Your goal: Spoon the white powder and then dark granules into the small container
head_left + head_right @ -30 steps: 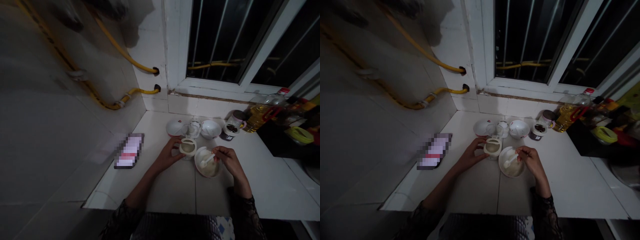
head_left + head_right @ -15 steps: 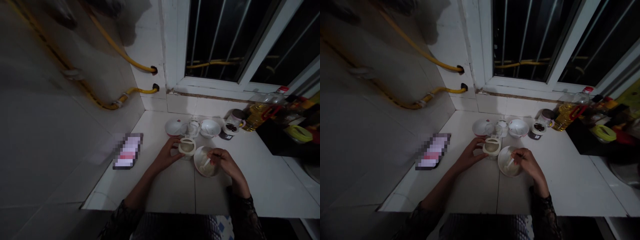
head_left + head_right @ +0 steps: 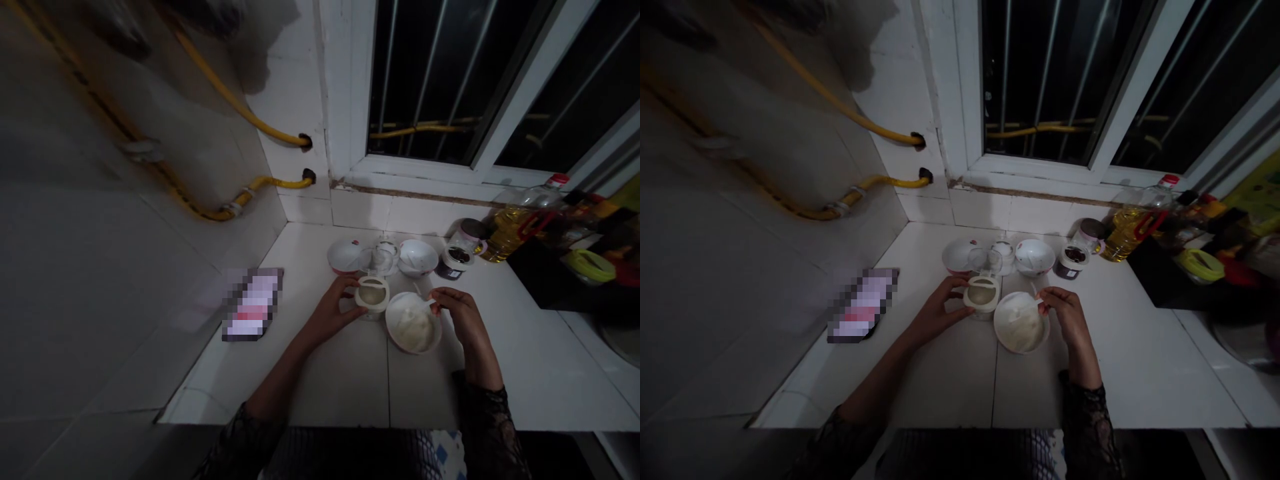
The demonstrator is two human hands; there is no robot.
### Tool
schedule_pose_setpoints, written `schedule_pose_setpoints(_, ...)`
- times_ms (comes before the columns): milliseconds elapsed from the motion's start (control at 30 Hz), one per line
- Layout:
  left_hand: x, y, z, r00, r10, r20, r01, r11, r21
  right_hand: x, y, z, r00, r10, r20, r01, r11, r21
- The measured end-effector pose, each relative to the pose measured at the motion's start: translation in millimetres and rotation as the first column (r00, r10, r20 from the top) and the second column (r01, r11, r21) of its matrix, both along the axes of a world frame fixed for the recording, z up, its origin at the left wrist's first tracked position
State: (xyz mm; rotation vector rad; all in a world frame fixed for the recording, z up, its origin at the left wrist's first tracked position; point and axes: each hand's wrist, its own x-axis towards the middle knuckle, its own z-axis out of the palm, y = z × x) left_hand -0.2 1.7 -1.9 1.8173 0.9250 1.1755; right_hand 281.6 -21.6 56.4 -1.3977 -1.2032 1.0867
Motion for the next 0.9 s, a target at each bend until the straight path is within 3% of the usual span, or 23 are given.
schedule_pose_setpoints(200, 0.0, -0.1, -1.1, 1.0, 0.0, 0.004, 0.0, 1.0, -0.001, -17.2, 1.5, 2.4, 0.988, -0.144, -0.058, 0.153, 0.966, 0.21)
schedule_pose_setpoints(333, 0.4, 0.1, 1.2, 1.0, -0.01, 0.0, 0.01, 1.0, -0.01, -42.8, -3.9, 4.3, 0.968, -0.23, 0.102, 0.168, 0.893, 0.417)
schedule_pose_setpoints(433, 0.9, 0.2, 1.2, 1.0, -0.007, 0.018, 0.008, 1.0, -0.015, -56.6, -8.3, 1.7, 0.888, -0.162, 0.43, -0.131, 0.808, 0.575)
schedule_pose_setpoints(500, 1.2, 0.4, 0.1, 1.0, -0.003, 0.029, 0.004, 1.0, -0.015, -59.5, -9.7, -0.4, 0.791, -0.102, 0.603, -0.352, 0.731, 0.585)
schedule_pose_setpoints(567, 1.2, 0.5, -0.9, 1.0, -0.003, 0.029, 0.003, 1.0, -0.014, -56.8, -10.1, -1.4, 0.758, -0.115, 0.642, -0.408, 0.685, 0.604)
schedule_pose_setpoints(667, 0.5, 0.4, -0.9, 1.0, -0.004, 0.013, 0.004, 1.0, -0.016, -44.1, -10.4, 0.2, 0.809, -0.186, 0.558, -0.29, 0.7, 0.653)
schedule_pose_setpoints(767, -0.5, -0.1, 0.7, 1.0, -0.007, 0.002, 0.007, 1.0, -0.017, -26.0, -11.0, 3.0, 0.832, -0.22, 0.509, -0.158, 0.786, 0.598)
schedule_pose_setpoints(900, -0.6, -0.2, 2.2, 1.0, -0.006, -0.006, 0.006, 1.0, -0.015, -6.8, -9.1, 1.9, 0.779, -0.206, 0.592, -0.151, 0.855, 0.497)
